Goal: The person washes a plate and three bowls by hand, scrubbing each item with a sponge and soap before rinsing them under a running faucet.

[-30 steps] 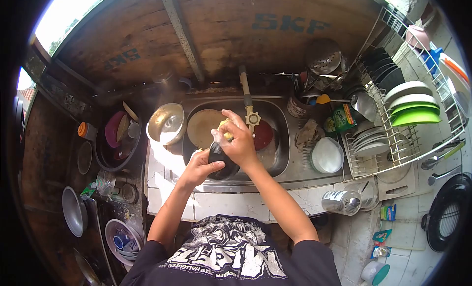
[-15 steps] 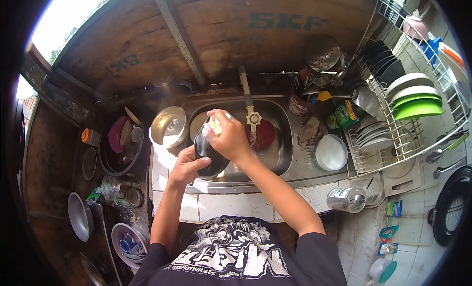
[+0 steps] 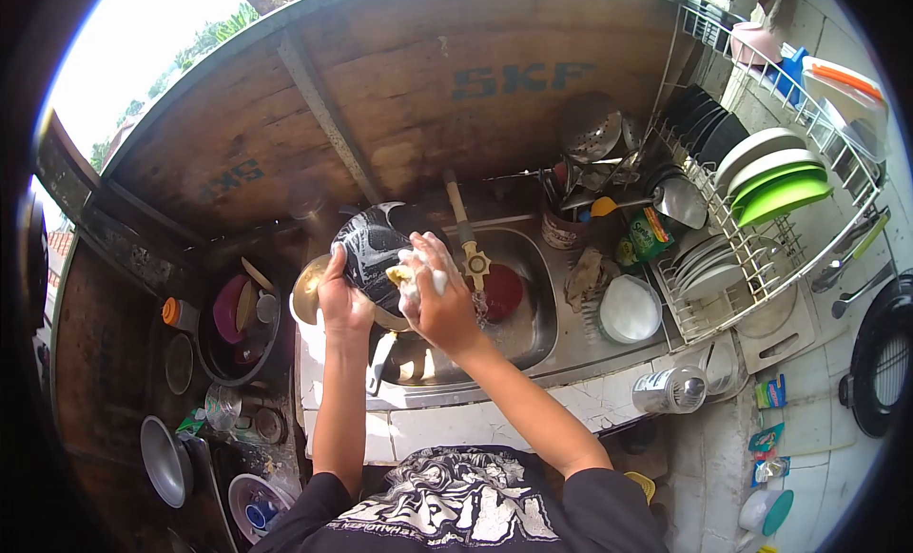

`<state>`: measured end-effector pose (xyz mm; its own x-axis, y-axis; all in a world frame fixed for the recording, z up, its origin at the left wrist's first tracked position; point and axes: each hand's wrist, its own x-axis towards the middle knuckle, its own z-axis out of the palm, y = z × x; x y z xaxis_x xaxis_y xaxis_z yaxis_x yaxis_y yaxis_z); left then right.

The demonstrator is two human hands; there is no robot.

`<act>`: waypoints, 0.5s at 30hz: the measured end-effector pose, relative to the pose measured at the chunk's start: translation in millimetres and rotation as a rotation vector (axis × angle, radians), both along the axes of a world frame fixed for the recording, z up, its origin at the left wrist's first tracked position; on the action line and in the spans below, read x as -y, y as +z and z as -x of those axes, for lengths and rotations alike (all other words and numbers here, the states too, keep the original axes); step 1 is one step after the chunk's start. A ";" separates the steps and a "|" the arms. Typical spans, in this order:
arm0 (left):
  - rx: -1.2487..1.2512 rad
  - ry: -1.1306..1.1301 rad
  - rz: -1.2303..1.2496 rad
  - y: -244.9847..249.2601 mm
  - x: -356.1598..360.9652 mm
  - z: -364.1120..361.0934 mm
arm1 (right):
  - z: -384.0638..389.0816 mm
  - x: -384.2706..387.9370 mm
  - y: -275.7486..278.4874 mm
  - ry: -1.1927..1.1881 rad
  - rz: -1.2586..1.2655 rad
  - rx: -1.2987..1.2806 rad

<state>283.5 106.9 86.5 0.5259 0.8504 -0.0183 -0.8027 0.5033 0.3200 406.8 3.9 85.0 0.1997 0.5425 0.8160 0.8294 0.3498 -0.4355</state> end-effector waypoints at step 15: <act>0.133 -0.041 -0.024 -44.5 32.7 20.2 | 12.4 13.7 19.6 0.243 0.183 0.189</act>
<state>263.4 74.2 42.0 0.5568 0.8274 0.0740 -0.8176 0.5301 0.2248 394.4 -9.7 104.6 -0.0986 0.6959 0.7113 0.8033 0.4776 -0.3559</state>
